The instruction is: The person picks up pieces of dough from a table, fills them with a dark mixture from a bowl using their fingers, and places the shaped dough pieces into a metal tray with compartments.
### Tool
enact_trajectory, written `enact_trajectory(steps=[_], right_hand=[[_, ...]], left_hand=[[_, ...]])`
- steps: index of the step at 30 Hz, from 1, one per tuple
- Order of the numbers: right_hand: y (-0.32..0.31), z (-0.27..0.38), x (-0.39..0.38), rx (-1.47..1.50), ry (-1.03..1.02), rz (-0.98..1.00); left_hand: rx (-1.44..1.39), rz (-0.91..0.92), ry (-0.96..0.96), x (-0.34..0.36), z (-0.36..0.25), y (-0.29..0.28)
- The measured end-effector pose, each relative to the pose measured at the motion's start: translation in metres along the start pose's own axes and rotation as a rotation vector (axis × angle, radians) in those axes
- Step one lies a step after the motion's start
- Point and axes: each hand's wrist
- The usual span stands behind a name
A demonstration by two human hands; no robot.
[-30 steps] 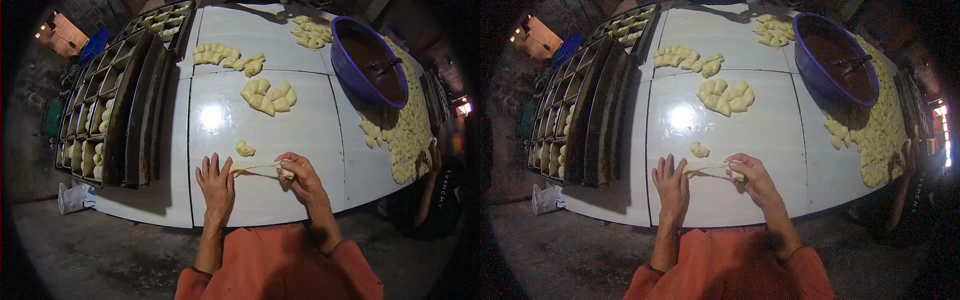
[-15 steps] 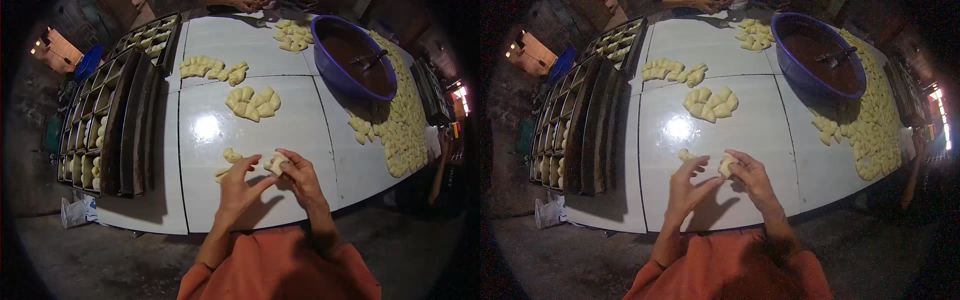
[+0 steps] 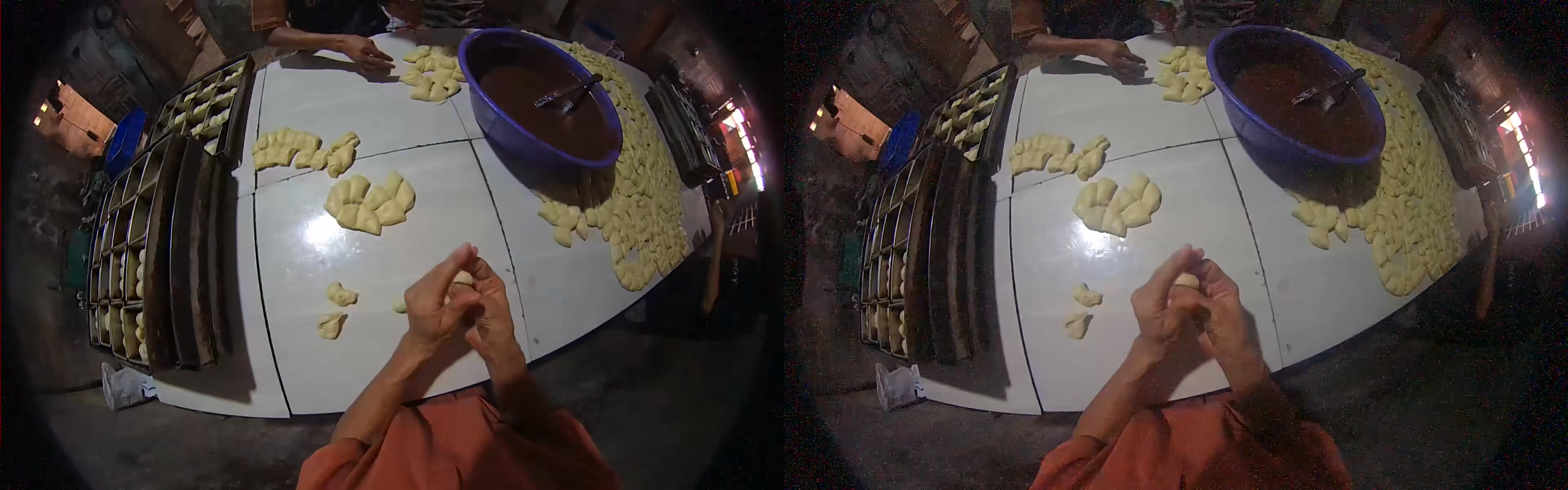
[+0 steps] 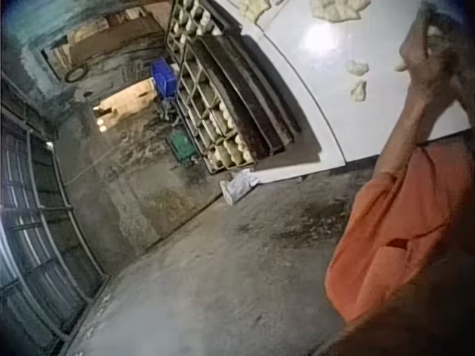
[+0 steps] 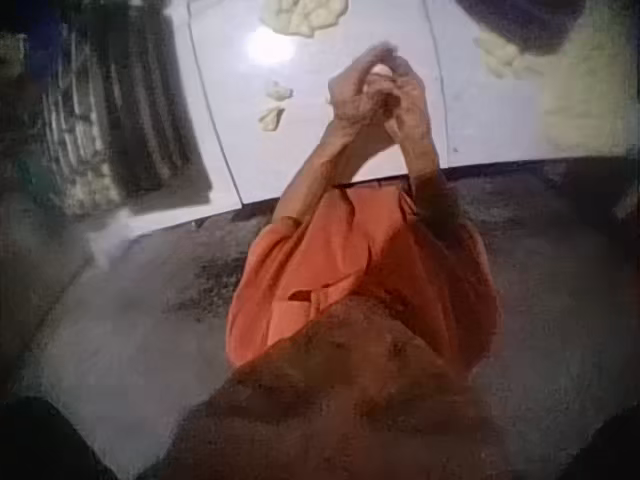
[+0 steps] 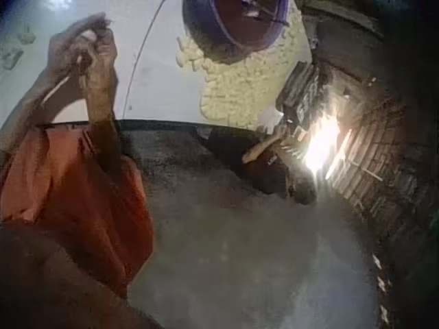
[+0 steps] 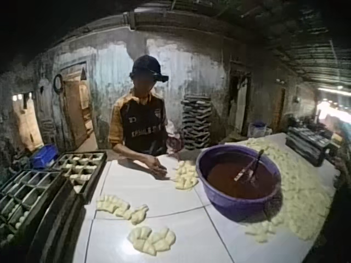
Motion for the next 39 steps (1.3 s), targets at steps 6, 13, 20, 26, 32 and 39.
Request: enact_trajectory(steps=[6,13,20,26,32,39], right_hand=[[-0.018,0.043,0.03,0.173,0.17,0.023],[-0.074,0.148,0.137,-0.236,-0.322,-0.148],[-0.17,0.188,0.264,-1.42,-0.04,0.02],[-0.165,0.173,0.266,-1.616,0.237,0.208],[-0.132,0.195,0.234,-1.474,0.027,0.072],[-0.093,0.155,0.19,-0.373,-0.166,-0.016]], left_hand=[[-0.417,-0.074,-0.225,0.009,0.028,0.051],[-0.323,0.155,-0.559,0.028,0.008,0.029],[-0.053,0.107,-0.73,0.036,0.002,-0.011],[0.031,0.173,-0.742,0.032,-0.002,-0.022],[0.028,0.181,-0.728,0.029,0.003,-0.02],[-0.095,0.22,-0.661,0.055,0.009,0.007]])
Point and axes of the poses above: each hand's wrist, its own x-axis towards the middle knuckle, its own y-axis out of the palm, z = x × y
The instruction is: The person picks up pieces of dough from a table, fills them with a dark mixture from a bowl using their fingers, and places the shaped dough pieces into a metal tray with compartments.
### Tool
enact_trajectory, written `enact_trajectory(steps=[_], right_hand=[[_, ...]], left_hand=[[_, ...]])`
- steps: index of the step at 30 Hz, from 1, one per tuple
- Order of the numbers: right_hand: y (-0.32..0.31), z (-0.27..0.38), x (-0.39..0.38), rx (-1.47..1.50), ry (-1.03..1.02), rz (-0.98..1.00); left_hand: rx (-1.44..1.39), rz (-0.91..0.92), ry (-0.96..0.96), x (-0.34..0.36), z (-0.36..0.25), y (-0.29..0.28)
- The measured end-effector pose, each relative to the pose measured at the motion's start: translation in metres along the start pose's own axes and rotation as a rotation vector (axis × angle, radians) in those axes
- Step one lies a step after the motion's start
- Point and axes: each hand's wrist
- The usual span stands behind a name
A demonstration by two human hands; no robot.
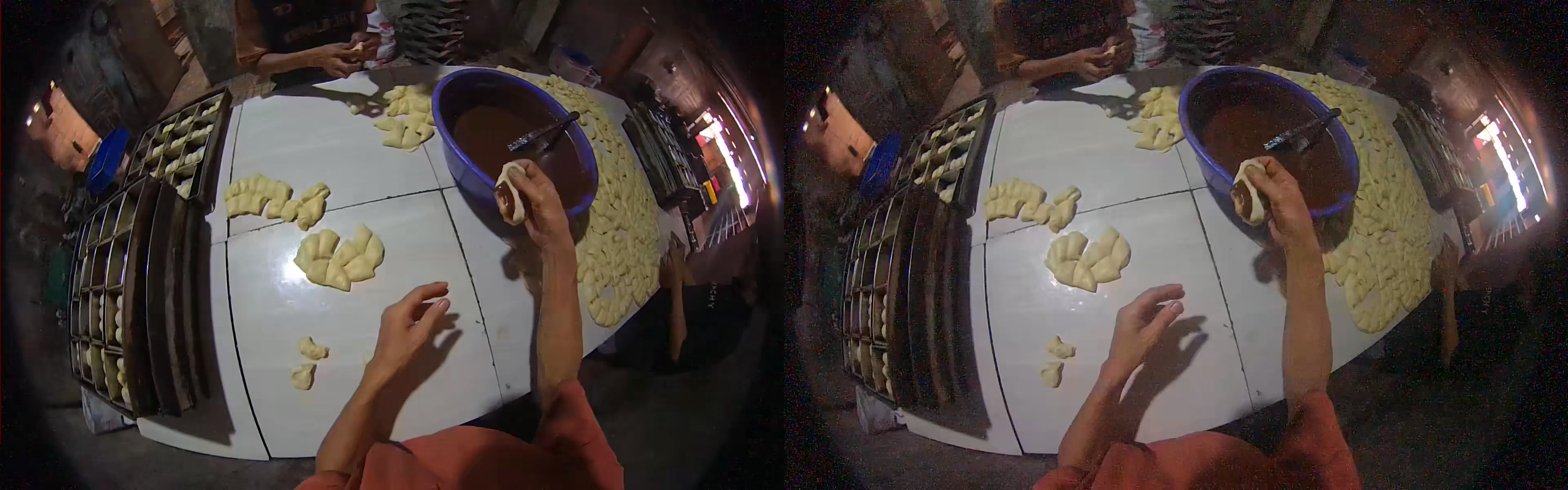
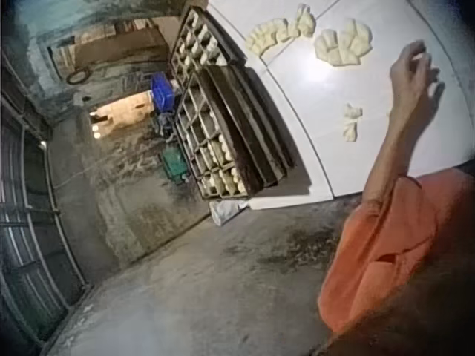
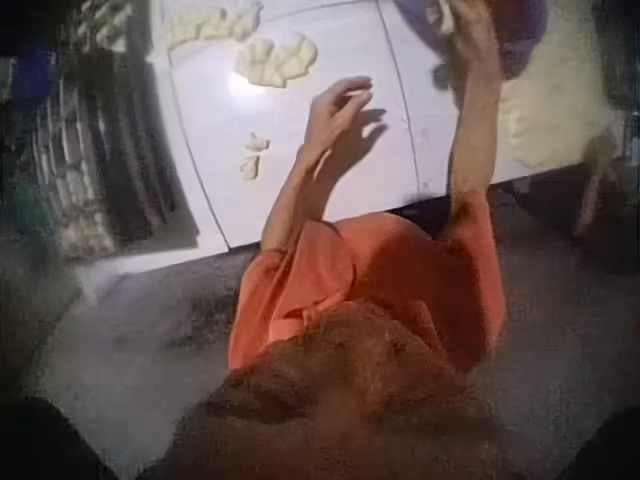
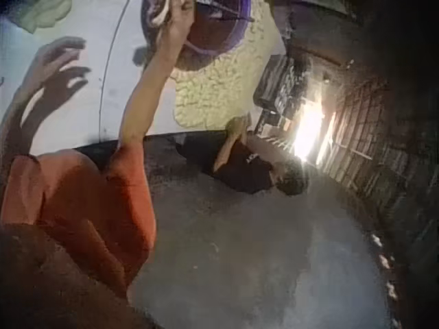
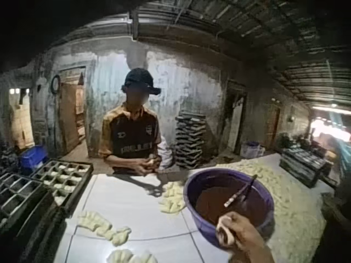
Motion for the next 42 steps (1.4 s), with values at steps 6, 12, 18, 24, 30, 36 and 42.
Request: enact_trajectory(steps=[6,12,18,24,30,36,42], right_hand=[[0.074,-0.056,-0.071,0.353,0.171,0.105],[0.112,-0.08,-0.109,0.337,0.302,0.197],[0.16,-0.093,-0.15,-0.241,-0.084,0.204],[0.176,-0.115,-0.149,-0.754,-0.531,0.055],[0.187,-0.104,-0.153,-0.267,0.045,0.101],[0.173,-0.098,-0.16,-0.415,-0.221,0.397],[0.182,-0.116,-0.152,-0.317,-0.421,0.281]], left_hand=[[-0.627,-0.048,-0.086,0.014,-0.006,0.012],[-0.845,-0.217,-0.113,-0.014,0.043,-0.031],[-0.578,-0.494,-0.07,-0.033,0.028,-0.054],[-0.4,-0.538,0.064,-0.039,0.023,-0.058],[-0.416,-0.306,-0.148,-0.035,0.01,-0.095],[-0.377,-0.244,-0.19,-0.042,0.001,-0.109],[-0.378,-0.211,-0.033,-0.054,0.005,-0.102]])
Point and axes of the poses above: each hand's wrist, its own x-axis towards the middle knuckle, its own y-axis out of the palm, z = x × y
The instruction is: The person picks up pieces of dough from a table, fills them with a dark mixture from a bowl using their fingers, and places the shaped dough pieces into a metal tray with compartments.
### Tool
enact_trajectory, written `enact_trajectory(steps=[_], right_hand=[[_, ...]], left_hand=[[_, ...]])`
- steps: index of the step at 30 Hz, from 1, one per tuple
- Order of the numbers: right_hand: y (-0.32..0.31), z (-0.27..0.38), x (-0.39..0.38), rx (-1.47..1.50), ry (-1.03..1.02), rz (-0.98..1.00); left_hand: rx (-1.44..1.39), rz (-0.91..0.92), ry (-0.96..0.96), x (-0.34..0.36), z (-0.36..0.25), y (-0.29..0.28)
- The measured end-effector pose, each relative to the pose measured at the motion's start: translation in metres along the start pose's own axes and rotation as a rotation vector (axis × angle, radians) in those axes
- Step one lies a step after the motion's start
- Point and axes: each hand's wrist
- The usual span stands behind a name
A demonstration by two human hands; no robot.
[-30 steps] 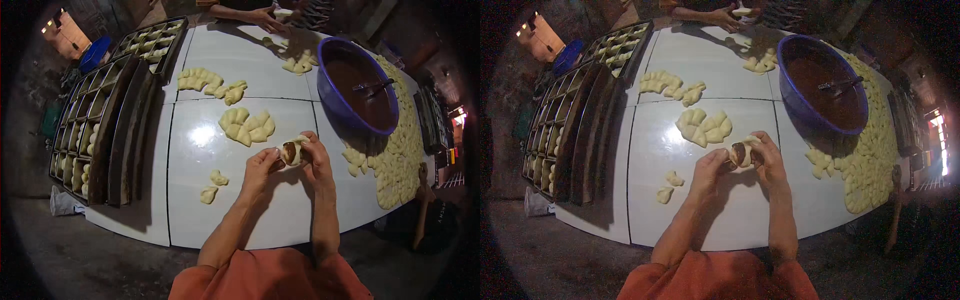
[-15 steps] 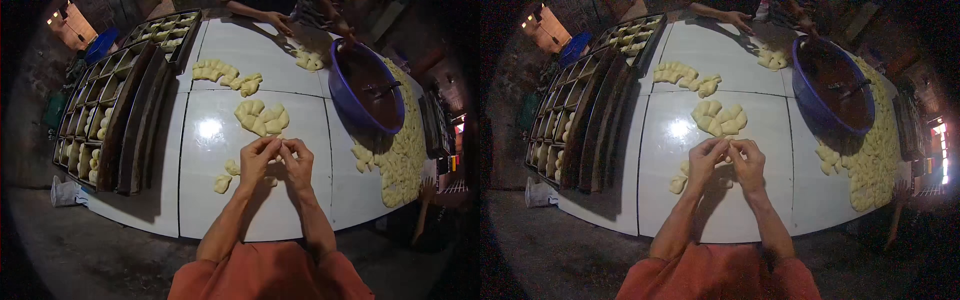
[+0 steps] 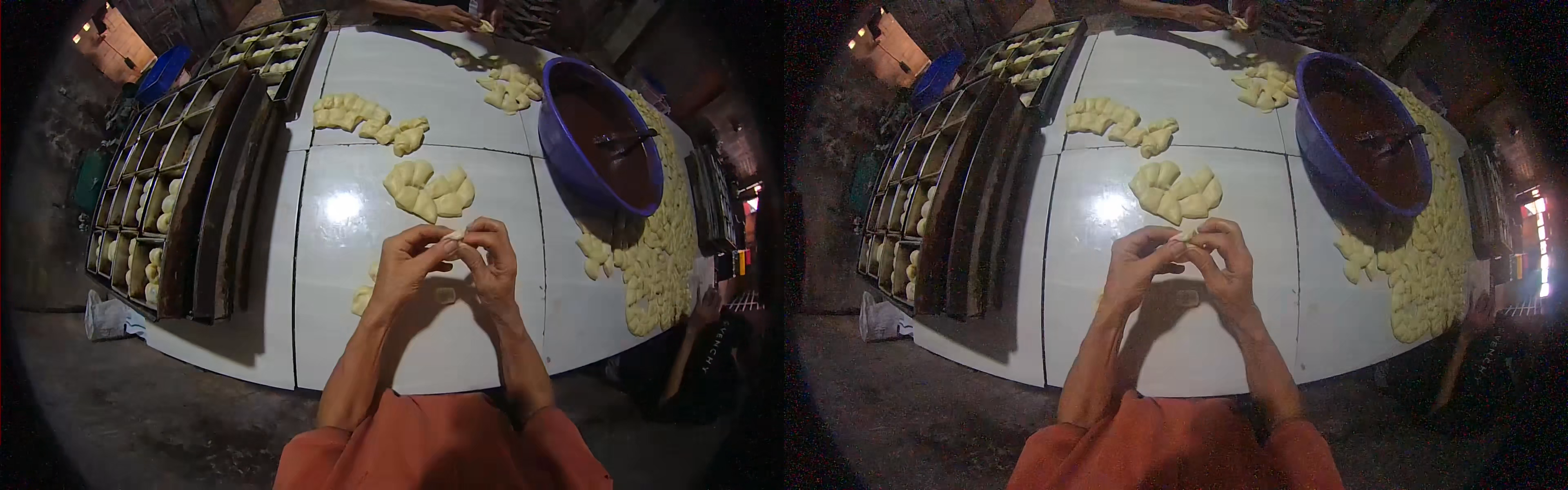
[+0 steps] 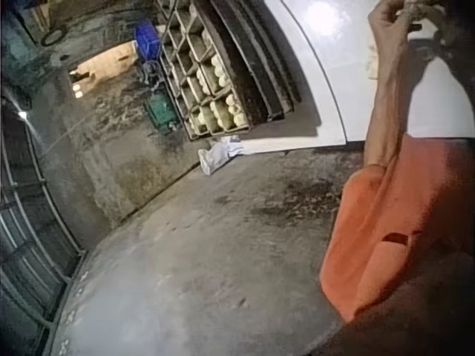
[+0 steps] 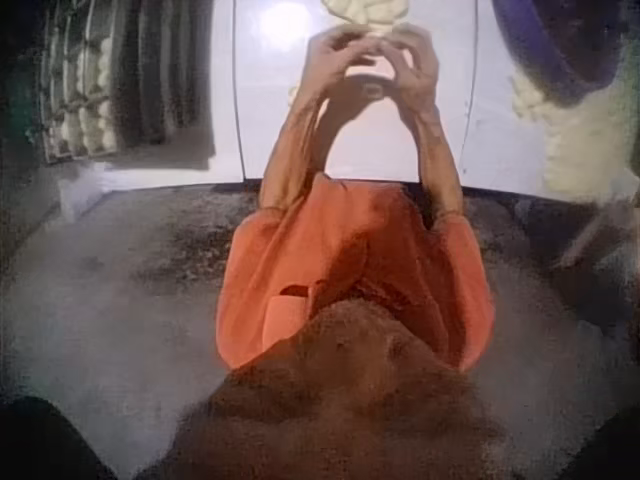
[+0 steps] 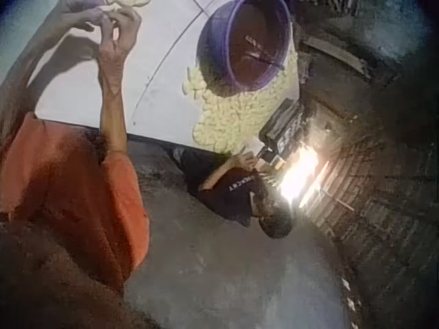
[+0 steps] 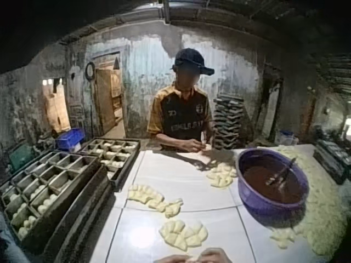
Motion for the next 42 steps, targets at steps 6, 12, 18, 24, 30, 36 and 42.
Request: enact_trajectory(steps=[6,12,18,24,30,36,42], right_hand=[[0.013,-0.008,-0.007,-0.069,0.06,-0.173],[-0.004,-0.011,-0.013,-0.226,0.229,-0.02],[-0.017,0.019,-0.03,-0.109,0.367,0.153],[-0.007,0.001,-0.044,-0.419,0.328,0.288],[0.03,0.025,-0.051,-0.265,0.325,0.171],[0.067,0.026,-0.068,0.387,0.715,0.257],[0.038,0.027,-0.063,0.422,0.795,0.214]], left_hand=[[0.087,0.022,0.023,-0.004,0.013,-0.002],[0.113,-0.021,-0.041,-0.005,0.027,-0.001],[0.227,-0.082,-0.082,-0.022,0.033,-0.004],[1.139,-0.501,0.21,-0.077,0.026,-0.043],[0.733,-0.48,-0.027,-0.098,0.038,-0.078],[0.276,-0.253,-0.151,-0.102,0.021,-0.055],[0.112,-0.234,-0.039,-0.097,0.026,-0.038]])
Point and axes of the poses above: each hand's wrist, its own x-axis towards the middle knuckle, its own y-axis out of the palm, z = x × y
